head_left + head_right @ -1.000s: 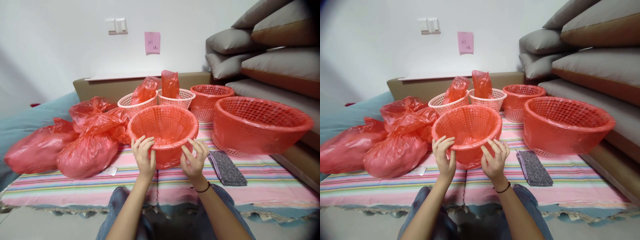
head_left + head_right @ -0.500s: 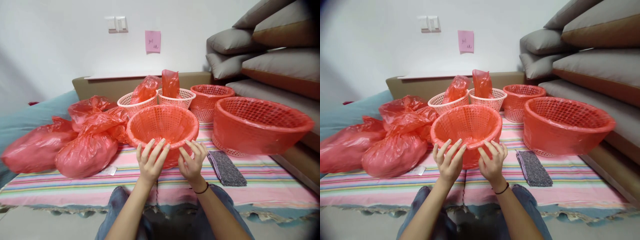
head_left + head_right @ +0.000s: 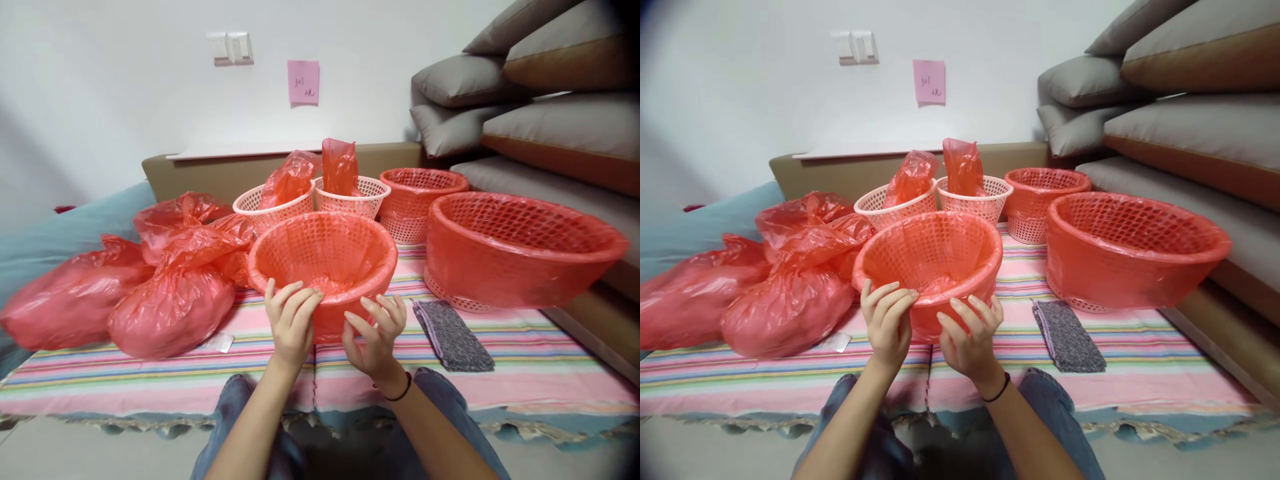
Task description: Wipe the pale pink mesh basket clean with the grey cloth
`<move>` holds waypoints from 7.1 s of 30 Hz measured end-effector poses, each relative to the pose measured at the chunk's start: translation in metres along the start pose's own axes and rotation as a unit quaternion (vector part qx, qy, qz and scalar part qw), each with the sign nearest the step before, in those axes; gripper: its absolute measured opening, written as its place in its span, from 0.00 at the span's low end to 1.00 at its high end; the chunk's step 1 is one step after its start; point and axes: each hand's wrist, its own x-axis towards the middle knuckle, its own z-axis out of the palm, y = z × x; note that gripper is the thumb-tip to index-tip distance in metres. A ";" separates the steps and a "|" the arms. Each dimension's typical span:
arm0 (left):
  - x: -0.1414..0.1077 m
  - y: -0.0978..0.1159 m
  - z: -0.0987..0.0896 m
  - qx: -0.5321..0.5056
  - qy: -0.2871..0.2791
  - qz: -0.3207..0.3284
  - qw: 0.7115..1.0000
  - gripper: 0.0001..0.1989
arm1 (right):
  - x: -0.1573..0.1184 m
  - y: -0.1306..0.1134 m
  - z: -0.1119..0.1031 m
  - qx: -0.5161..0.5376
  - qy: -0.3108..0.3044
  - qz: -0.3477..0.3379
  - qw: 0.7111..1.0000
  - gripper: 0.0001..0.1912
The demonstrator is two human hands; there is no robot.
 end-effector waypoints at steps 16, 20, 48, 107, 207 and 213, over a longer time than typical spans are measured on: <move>-0.005 -0.067 -0.008 -0.156 0.071 -0.276 0.946 0.05 | 0.005 0.018 -0.009 -0.007 0.019 0.026 0.999 0.25; -0.005 -0.073 -0.002 -0.215 0.049 -0.273 0.936 0.05 | 0.004 0.019 -0.008 -0.003 0.022 0.028 0.999 0.24; -0.002 -0.026 -0.021 -0.070 -0.066 -0.028 0.995 0.10 | 0.005 0.010 -0.007 0.028 -0.022 0.006 0.999 0.11; 0.010 0.014 -0.007 0.007 -0.060 0.072 0.996 0.12 | 0.001 0.018 -0.006 -0.013 -0.006 0.020 1.000 0.09; 0.004 -0.034 -0.009 -0.014 0.104 -0.135 0.985 0.12 | -0.003 0.047 0.001 0.072 0.001 0.246 0.967 0.32; 0.006 -0.001 0.002 -0.035 -0.030 -0.023 0.999 0.17 | -0.013 0.049 0.013 0.149 -0.045 0.323 0.934 0.37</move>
